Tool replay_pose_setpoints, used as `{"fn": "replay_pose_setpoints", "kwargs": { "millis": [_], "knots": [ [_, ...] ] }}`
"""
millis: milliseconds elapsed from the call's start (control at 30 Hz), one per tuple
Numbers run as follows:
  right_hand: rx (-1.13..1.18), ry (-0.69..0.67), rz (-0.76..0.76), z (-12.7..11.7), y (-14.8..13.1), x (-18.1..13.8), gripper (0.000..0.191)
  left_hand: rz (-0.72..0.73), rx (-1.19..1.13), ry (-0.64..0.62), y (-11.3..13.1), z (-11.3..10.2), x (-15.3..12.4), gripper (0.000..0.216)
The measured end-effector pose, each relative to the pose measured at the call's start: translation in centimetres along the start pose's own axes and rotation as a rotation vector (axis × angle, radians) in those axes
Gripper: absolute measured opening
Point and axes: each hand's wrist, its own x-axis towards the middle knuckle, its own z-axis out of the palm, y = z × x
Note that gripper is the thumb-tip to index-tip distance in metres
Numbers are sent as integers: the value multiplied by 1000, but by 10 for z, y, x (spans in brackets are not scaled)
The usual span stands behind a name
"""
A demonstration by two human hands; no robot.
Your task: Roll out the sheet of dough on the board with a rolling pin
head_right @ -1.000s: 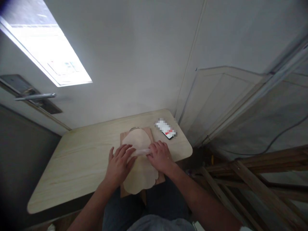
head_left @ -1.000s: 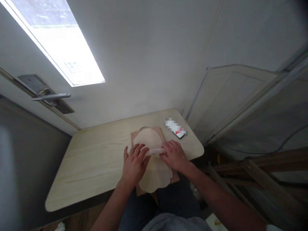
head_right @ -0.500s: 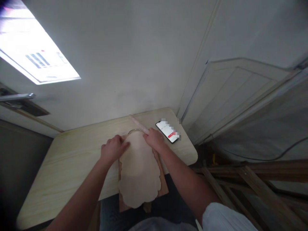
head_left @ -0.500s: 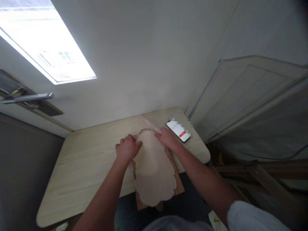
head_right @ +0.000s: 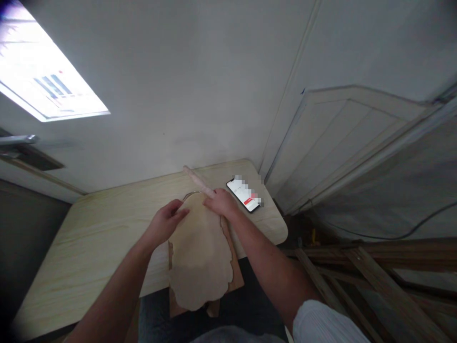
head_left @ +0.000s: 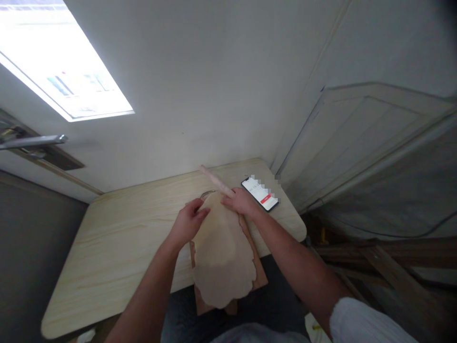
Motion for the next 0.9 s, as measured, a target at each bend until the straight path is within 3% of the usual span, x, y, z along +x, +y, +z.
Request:
{"fn": "replay_pose_setpoints", "kwargs": {
  "millis": [233,433,533,633,767,900],
  "knots": [
    [400,-312,1,-10,6,-5,12,-38,-389,-42,10,-7,-19,35],
    [380,-264,-107,-31,-3,-28,24,-133,-492,19,17,-15,-24,37],
    [299,-125,-129,-33,-16,-21,22,-154,-461,105,13,-17,-7,38],
    [117,-41,-34,-21,-26,6,23,-197,-326,199,-1,-15,27,33],
    [-5,-26,-47,-2,-32,44,32,-202,-125,280,-25,-13,68,23],
    [-59,-13,-66,4,-36,56,34,-203,23,298,-38,-16,86,25]
  ]
}}
